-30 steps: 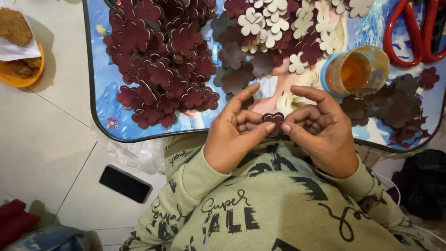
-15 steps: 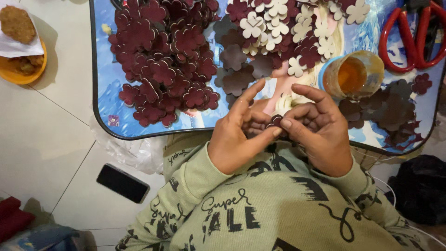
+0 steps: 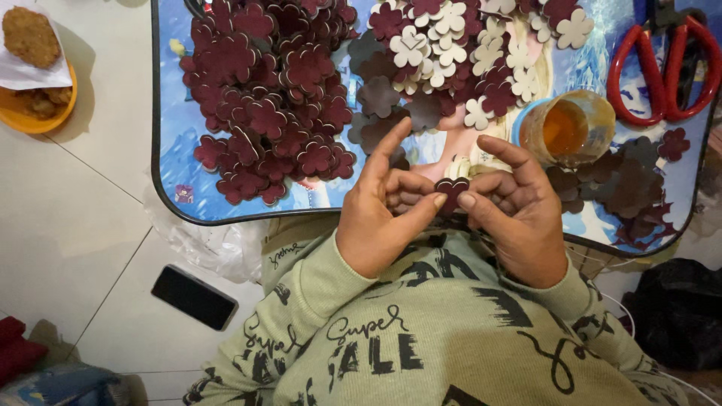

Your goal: The person repeatedly picks up flower-shaped craft pieces in maroon and white, aligns them, and presses them together by hand. The person occasionally reaches for a small container of amber liquid, likely adhesive, and applies it to the pieces before joining them. The assembled pieces are placed back on the table among many similar pieces.

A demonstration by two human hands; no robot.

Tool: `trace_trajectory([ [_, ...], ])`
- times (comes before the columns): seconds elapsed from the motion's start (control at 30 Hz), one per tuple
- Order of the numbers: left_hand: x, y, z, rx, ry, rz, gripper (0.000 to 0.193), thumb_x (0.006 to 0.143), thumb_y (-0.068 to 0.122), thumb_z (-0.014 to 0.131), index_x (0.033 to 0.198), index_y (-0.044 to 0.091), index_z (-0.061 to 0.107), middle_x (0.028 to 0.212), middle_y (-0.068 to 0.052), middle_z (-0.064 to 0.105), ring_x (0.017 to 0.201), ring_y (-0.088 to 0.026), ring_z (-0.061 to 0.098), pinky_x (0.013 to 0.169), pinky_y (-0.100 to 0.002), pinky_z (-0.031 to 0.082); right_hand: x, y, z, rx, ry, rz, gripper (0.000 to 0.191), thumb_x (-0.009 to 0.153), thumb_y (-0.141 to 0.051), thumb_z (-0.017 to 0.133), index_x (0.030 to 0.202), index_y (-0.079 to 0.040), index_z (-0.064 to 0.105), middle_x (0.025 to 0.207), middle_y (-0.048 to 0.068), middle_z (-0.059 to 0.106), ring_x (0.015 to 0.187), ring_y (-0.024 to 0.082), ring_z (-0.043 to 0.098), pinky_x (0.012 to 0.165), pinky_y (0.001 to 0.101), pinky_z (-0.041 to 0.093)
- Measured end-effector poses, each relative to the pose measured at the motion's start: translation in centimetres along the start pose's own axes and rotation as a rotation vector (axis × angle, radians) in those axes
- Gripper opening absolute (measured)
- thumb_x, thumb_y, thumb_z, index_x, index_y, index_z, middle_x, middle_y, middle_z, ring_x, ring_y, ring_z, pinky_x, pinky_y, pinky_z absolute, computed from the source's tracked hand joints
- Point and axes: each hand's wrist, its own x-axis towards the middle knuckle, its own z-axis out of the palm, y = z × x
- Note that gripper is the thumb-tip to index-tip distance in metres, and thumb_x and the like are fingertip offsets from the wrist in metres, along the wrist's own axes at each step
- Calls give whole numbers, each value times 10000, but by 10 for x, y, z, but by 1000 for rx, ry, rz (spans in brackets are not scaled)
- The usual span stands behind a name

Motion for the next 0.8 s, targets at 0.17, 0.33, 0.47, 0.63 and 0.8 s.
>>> trace_trajectory([
  [0.17, -1, 9, -1, 57, 15, -20, 868, 936, 1, 733, 1652, 80, 250, 968, -50, 724, 877, -70, 679, 809, -226, 567, -2, 1, 0, -53, 4, 3, 688, 939, 27, 685, 1564, -18, 402, 968, 35, 664, 843, 65, 620, 728, 194, 493],
  [0.33, -10, 31, -26, 369, 106, 162, 736, 948, 53, 765, 1584, 92, 396, 1030, -61, 779, 904, -100, 759, 819, -258, 623, -1, 7, 4, -123, -31, -62, 675, 970, 3, 667, 1583, -14, 385, 966, 65, 684, 833, 83, 621, 744, 224, 511],
  [0.47, -24, 50, -54, 774, 312, 424, 597, 983, 58, 779, 1515, 103, 514, 1109, -84, 779, 943, -151, 784, 836, -285, 627, -2, 9, 4, -98, -30, -42, 674, 980, 1, 658, 1589, -8, 370, 975, 80, 682, 836, 89, 621, 747, 222, 512],
  [0.63, -25, 61, -72, 1151, 590, 531, 542, 1001, 70, 786, 1491, 91, 557, 1122, -28, 757, 862, -174, 687, 796, -307, 563, -3, 9, 7, -130, -22, -50, 676, 971, -1, 656, 1583, -9, 369, 965, 82, 682, 822, 85, 617, 720, 219, 512],
  [0.8, -17, 55, -62, 1441, 585, 736, 447, 1001, 101, 816, 1411, 97, 638, 1084, 9, 713, 837, -208, 552, 797, -354, 501, -4, 6, 9, -181, -39, -92, 655, 972, -15, 657, 1568, -11, 386, 962, 81, 684, 814, 83, 614, 718, 222, 517],
])
